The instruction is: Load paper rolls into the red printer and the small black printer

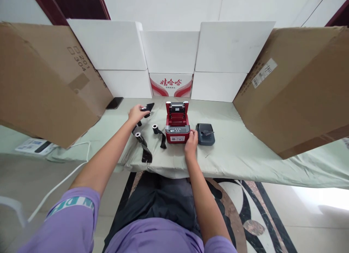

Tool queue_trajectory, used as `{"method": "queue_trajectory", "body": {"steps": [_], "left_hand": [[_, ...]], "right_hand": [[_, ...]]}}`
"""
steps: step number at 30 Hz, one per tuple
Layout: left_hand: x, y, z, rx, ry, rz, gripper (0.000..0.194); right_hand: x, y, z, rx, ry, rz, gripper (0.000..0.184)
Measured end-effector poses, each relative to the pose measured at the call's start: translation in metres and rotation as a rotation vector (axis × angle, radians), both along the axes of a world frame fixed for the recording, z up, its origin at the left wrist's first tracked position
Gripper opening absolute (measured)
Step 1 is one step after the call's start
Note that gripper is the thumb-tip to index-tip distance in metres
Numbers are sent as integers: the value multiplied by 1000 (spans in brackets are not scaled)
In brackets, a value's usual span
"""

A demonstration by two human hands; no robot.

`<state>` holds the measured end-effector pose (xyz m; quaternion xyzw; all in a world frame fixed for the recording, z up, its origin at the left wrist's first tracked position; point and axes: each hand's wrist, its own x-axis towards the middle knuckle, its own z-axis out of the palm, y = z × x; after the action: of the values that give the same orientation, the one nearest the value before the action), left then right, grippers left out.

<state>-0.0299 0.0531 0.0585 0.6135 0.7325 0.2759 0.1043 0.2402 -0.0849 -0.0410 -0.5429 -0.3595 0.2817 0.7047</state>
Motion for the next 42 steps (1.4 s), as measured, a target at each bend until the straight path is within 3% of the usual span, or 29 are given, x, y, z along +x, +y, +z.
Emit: {"method": "queue_trajectory", "body": {"steps": [4, 10, 14, 21, 26, 33, 42], "left_hand": [[8, -5, -8, -103, 225, -1, 26], [5, -9, -17, -170, 390, -8, 39], [7, 11, -9, -208, 339, 2, 45], [26, 74, 3, -383, 239, -26, 51], [31, 94, -7, -470, 257, -54, 45], [10, 104, -29, -376, 243, -25, 41], [-6, 116, -39, -338, 179, -86, 37]], "right_hand": [[-1, -1, 2, -4, 10, 8, 32], [-1, -2, 3, 5, -13, 3, 32], [0, -1, 1, 7, -24, -7, 31], [0, 0, 0, 4, -20, -6, 33], [0, -1, 0, -7, -29, -5, 32], [0, -1, 2, -37, -10, -6, 30], [0, -3, 4, -40, -17, -3, 30]]}}
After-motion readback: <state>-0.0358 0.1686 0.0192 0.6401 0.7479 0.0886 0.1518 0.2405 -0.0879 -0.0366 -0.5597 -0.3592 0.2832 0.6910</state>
